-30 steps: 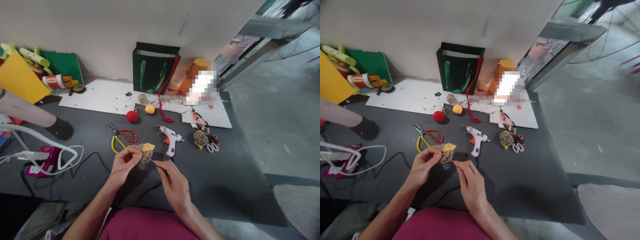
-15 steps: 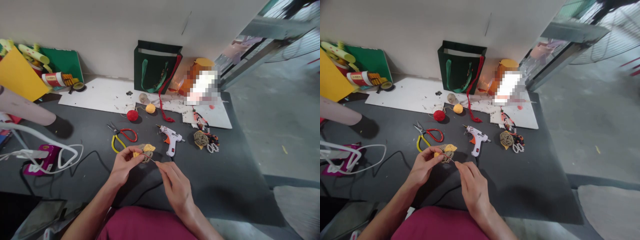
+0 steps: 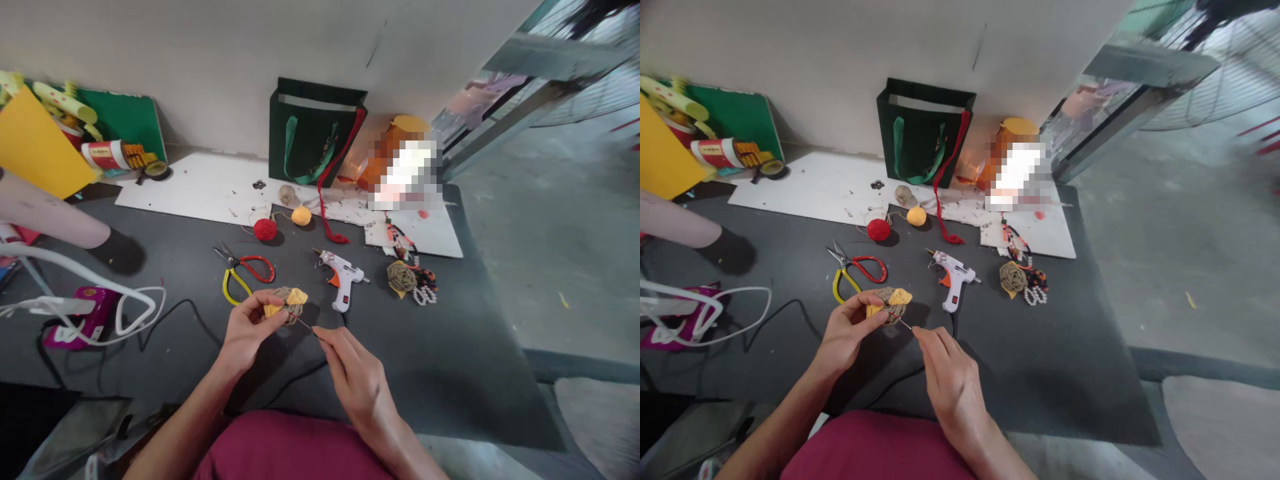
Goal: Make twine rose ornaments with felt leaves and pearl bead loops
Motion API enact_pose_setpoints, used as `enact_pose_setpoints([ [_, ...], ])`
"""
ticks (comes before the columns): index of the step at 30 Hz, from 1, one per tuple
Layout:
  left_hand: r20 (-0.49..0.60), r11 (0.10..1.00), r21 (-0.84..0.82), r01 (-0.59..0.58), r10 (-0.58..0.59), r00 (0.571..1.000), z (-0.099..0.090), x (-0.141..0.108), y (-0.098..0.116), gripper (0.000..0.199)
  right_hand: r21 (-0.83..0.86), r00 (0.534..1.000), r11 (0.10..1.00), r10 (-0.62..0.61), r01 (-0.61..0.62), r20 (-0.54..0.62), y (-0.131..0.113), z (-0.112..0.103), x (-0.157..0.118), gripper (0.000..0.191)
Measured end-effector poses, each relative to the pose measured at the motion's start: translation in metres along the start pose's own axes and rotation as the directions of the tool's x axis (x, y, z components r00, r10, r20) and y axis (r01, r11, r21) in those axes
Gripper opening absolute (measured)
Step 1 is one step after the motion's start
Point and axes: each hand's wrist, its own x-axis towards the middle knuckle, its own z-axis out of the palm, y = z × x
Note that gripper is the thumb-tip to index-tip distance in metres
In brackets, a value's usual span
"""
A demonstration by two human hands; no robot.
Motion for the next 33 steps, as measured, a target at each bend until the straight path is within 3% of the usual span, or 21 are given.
enact_pose_setpoints([
  [5, 0.044, 0.997, 0.039, 0.064, -0.065, 0.997, -0.003, 0.003, 0.003, 0.028, 0.048, 0.995, 0.999, 0.004, -0.008, 0.096, 0.002, -0.01, 0.005, 0.023],
  [9, 0.019, 0.993, 0.099, 0.065, -0.068, 0.998, -0.006, 0.006, 0.004, 0.027, 0.166, 0.974, 0.978, 0.092, -0.128, 0.208, 0.009, -0.01, 0.013, 0.019],
  [14, -0.001, 0.99, 0.136, -0.023, 0.024, 1.0, -0.015, 0.008, 0.004, 0.024, 0.386, 0.836, 0.801, 0.242, -0.458, 0.492, 0.021, -0.001, 0.018, 0.016],
  [17, 0.026, 0.988, 0.151, -0.013, 0.009, 1.0, -0.019, 0.01, 0.003, 0.023, 0.453, 0.853, 0.748, 0.289, -0.485, 0.435, 0.023, 0.005, 0.021, 0.02],
  [23, 0.034, 0.982, 0.185, -0.035, 0.029, 0.999, -0.02, 0.011, -0.001, 0.022, 0.382, 0.907, 0.823, 0.358, -0.419, 0.224, 0.019, 0.023, 0.034, 0.018],
  [33, 0.063, 0.971, 0.228, -0.076, 0.063, 0.996, -0.02, 0.01, -0.005, 0.022, 0.323, 0.911, 0.853, 0.364, -0.41, 0.195, 0.028, 0.049, 0.041, 0.015],
])
